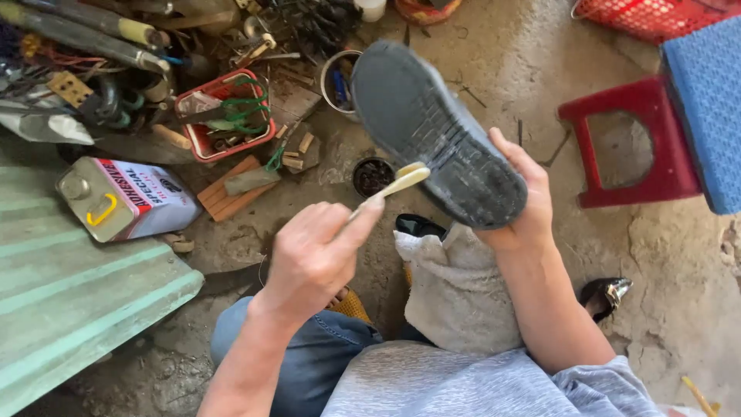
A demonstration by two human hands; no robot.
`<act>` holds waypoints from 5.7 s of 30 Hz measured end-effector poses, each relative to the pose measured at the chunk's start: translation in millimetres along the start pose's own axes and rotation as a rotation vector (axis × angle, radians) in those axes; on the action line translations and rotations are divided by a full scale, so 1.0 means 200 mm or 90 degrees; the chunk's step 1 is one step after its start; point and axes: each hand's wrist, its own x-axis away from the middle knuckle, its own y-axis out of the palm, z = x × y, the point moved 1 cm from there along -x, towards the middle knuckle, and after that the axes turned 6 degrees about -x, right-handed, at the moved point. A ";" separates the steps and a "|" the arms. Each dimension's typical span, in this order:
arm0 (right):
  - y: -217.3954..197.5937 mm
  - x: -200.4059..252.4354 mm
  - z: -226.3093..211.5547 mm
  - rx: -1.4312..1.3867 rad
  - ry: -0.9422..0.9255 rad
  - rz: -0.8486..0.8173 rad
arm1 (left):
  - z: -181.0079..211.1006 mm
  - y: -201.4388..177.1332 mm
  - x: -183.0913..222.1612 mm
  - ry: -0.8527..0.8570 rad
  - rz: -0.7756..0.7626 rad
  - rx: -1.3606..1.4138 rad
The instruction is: Applying adhesive to a shoe sole and a repair patch using a wooden applicator stick.
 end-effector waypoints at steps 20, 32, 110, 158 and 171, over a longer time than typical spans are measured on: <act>-0.05 -0.06 -0.11 0.073 -0.185 0.026 | -0.52 1.38 0.84 -0.469 -0.588 -0.081; -0.04 -0.12 -0.11 0.070 -0.165 0.034 | -0.51 1.37 0.69 -0.541 -0.629 0.013; -0.13 -0.07 -0.03 0.005 -0.008 -0.043 | 0.17 -0.06 -0.06 -0.077 -0.201 0.214; 0.02 0.02 0.04 0.079 -0.013 0.008 | 0.16 0.17 -0.16 0.047 0.055 0.115; 0.03 0.02 0.04 0.063 0.095 0.004 | 0.16 0.11 -0.08 0.056 0.042 0.092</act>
